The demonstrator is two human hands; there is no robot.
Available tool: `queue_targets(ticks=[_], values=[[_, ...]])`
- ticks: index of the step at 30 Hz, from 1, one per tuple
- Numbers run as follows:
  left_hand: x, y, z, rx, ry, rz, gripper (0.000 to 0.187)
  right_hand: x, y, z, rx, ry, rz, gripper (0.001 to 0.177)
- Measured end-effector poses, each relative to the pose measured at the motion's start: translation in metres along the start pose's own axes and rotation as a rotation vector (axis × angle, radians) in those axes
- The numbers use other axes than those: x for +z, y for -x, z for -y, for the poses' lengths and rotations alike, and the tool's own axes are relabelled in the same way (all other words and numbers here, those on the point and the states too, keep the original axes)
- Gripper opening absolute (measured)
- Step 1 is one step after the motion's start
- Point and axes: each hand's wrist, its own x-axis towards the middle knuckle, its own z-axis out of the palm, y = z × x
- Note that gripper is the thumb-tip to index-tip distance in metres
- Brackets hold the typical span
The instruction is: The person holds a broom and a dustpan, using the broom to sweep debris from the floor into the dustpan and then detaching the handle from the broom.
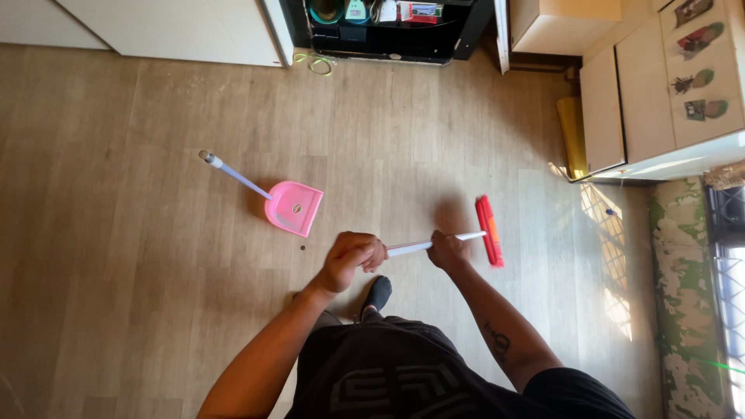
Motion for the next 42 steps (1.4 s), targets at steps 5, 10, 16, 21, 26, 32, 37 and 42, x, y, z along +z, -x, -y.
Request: queue_targets(ticks=[5,10,16,21,26,32,37,42], values=[[0.002,-0.003,0.058,-0.133,-0.056,0.03,0.032,0.014,0.023,-0.026,0.129,-0.04,0.164,0.028],[0.001,0.01,0.066,-0.301,-0.063,0.093,0.035,0.027,0.043,-0.002,0.206,-0.121,0.252,0.03],[-0.027,0.035,0.031,-0.198,-0.01,0.024,0.027,0.039,0.039,0.044,0.165,-0.106,0.249,0.029],[-0.06,0.05,-0.008,-0.227,-0.089,-0.003,0.037,0.046,0.034,0.097,0.125,-0.142,0.203,0.028],[-0.101,0.075,-0.047,-0.218,-0.051,-0.034,0.035,0.05,0.024,0.163,0.11,-0.139,0.198,0.026],[-0.157,0.106,-0.105,-0.201,-0.083,-0.069,0.037,0.047,0.019,0.265,0.016,-0.202,0.093,0.025],[-0.184,0.121,-0.162,-0.189,-0.085,-0.082,0.035,0.03,0.016,0.351,-0.034,-0.231,0.091,0.025],[-0.198,0.135,-0.213,-0.078,-0.205,-0.016,0.038,-0.001,0.027,0.408,-0.098,-0.225,0.062,0.025]])
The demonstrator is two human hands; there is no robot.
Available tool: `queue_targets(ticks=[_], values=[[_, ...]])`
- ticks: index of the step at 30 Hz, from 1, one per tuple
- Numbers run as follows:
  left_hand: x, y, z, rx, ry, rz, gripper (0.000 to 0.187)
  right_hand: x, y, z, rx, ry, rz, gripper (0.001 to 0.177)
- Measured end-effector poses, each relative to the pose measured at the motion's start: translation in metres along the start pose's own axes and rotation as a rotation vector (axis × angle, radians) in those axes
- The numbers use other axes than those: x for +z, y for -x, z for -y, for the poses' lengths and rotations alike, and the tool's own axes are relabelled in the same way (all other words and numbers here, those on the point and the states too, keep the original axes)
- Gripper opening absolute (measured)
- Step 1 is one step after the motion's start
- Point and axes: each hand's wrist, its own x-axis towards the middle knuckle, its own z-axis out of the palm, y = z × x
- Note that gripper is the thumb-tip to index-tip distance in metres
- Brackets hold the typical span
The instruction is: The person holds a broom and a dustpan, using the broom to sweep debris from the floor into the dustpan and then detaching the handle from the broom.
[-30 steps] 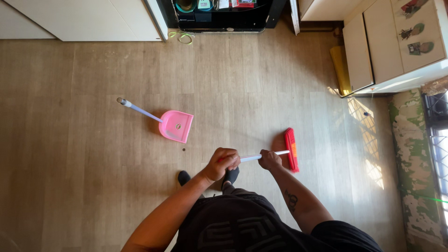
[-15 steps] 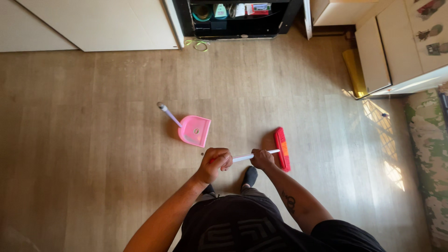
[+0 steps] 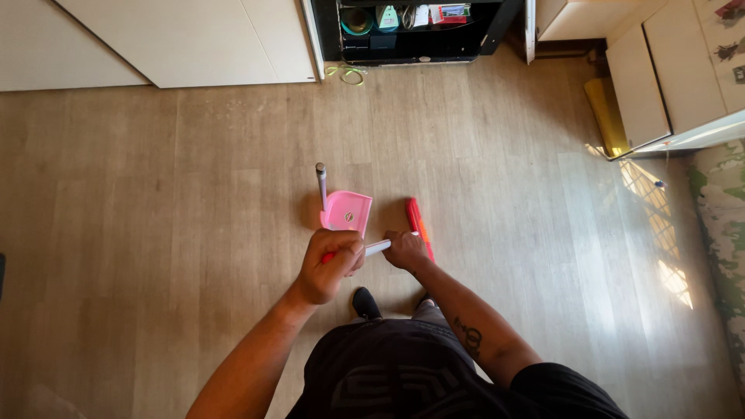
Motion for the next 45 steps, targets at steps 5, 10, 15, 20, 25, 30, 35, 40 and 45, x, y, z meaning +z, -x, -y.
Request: queue_targets(ticks=[5,10,15,20,25,30,35,40,45], values=[[-0.009,-0.004,-0.017,0.084,0.025,0.104,0.037,-0.029,0.018,0.017,0.095,-0.001,-0.057,0.025],[-0.006,-0.014,0.017,-0.022,0.057,0.161,0.039,-0.027,0.023,-0.028,0.207,0.035,-0.15,0.024],[-0.017,-0.02,0.045,0.06,0.103,0.126,0.049,-0.005,0.016,-0.074,0.266,-0.039,-0.14,0.022],[-0.084,-0.052,0.07,0.274,-0.575,-0.353,0.063,0.006,0.013,-0.069,0.292,-0.086,-0.184,0.022],[-0.149,-0.074,0.121,0.162,-0.841,-0.402,0.082,-0.004,0.005,-0.038,0.22,-0.139,-0.17,0.018],[-0.196,-0.079,0.215,-0.127,-0.84,-0.288,0.076,-0.02,0.004,-0.043,0.203,-0.284,-0.209,0.024],[-0.215,-0.071,0.267,-0.354,-0.85,-0.349,0.034,-0.038,0.015,-0.093,-0.075,-0.142,-0.503,0.017],[-0.184,-0.068,0.252,-0.366,-0.834,-0.348,0.013,-0.076,0.036,-0.178,0.189,-0.04,-0.435,0.022],[-0.133,-0.057,0.234,-0.285,-0.945,-0.305,0.01,-0.114,0.068,-0.227,0.643,-0.189,-0.345,0.044]])
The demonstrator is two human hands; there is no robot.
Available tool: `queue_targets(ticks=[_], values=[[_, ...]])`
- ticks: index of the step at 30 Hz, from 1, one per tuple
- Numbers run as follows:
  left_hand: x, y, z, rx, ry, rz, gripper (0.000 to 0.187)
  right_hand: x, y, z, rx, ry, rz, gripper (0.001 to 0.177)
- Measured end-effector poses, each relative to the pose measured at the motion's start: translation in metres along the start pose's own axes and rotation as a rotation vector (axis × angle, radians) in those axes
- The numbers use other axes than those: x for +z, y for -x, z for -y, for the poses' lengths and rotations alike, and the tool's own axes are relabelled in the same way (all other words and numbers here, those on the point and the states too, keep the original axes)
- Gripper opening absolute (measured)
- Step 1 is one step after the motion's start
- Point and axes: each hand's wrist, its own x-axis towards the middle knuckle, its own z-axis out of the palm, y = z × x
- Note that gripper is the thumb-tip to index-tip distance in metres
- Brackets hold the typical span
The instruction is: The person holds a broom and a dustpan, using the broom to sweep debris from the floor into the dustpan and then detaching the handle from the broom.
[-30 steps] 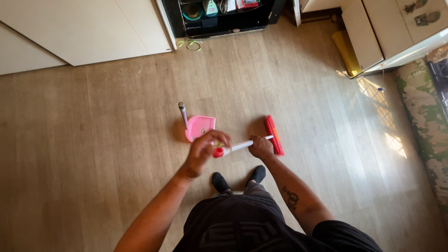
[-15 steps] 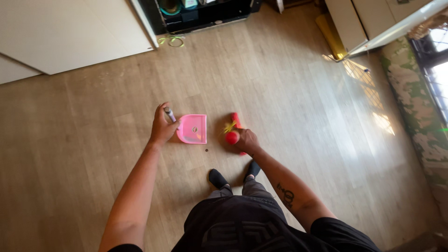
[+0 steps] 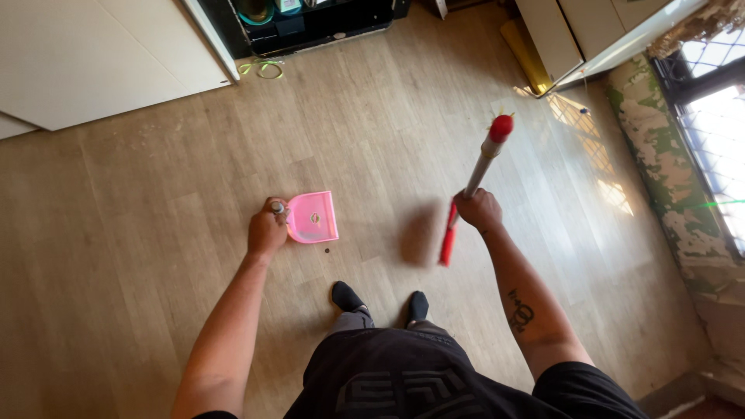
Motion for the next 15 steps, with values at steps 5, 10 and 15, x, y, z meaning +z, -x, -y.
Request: queue_targets(ticks=[5,10,15], values=[[0.034,0.048,-0.028,0.025,-0.064,0.018,0.012,-0.005,0.0,-0.039,0.082,0.037,0.128,0.047],[0.078,0.111,-0.069,-0.03,-0.05,-0.015,0.019,0.033,0.005,-0.087,-0.167,0.036,0.121,0.046],[0.12,0.167,-0.1,-0.106,-0.063,-0.054,0.016,0.039,0.026,-0.082,-0.236,-0.033,0.223,0.044]])
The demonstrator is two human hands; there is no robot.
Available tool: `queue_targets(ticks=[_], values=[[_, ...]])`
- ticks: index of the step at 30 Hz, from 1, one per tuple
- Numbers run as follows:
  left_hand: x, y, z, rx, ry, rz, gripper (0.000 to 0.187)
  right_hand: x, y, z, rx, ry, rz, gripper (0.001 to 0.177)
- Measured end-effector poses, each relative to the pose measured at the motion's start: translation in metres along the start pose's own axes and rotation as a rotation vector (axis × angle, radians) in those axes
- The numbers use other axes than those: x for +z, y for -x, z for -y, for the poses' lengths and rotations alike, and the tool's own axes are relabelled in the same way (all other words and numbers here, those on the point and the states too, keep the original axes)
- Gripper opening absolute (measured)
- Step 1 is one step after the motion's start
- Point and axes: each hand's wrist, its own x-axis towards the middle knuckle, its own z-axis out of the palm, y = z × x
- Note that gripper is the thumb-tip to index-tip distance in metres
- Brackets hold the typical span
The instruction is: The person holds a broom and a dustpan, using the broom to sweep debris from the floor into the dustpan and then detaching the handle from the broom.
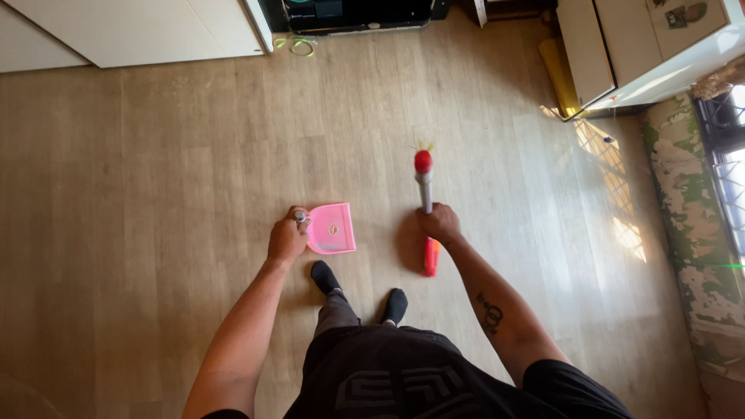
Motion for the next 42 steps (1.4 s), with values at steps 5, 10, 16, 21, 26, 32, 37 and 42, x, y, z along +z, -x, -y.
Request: queue_targets(ticks=[5,10,16,21,26,32,37,42], values=[[0.028,0.036,-0.014,-0.07,-0.088,-0.011,0.014,-0.034,0.032,-0.008,0.002,-0.038,0.083,0.047],[0.033,0.061,-0.024,-0.103,-0.077,-0.026,0.021,-0.099,0.054,-0.068,-0.167,-0.214,0.026,0.031],[0.033,0.08,-0.03,-0.053,-0.043,-0.02,0.02,-0.135,0.06,-0.123,-0.017,-0.049,-0.121,0.043],[0.034,0.096,-0.033,-0.078,-0.071,-0.031,0.018,-0.104,0.059,-0.152,0.146,0.113,-0.085,0.062],[0.031,0.118,-0.026,-0.153,-0.064,0.025,0.02,-0.047,0.053,-0.177,-0.065,0.205,-0.084,0.049],[0.027,0.149,-0.009,-0.171,-0.058,0.006,0.018,-0.016,0.071,-0.119,-0.18,0.06,-0.017,0.039],[0.027,0.17,0.014,-0.168,-0.065,0.001,0.021,-0.017,0.117,-0.06,-0.306,-0.063,0.015,0.032],[0.019,0.197,0.032,-0.101,-0.017,-0.044,0.018,-0.027,0.159,-0.053,-0.266,-0.214,0.112,0.029]])
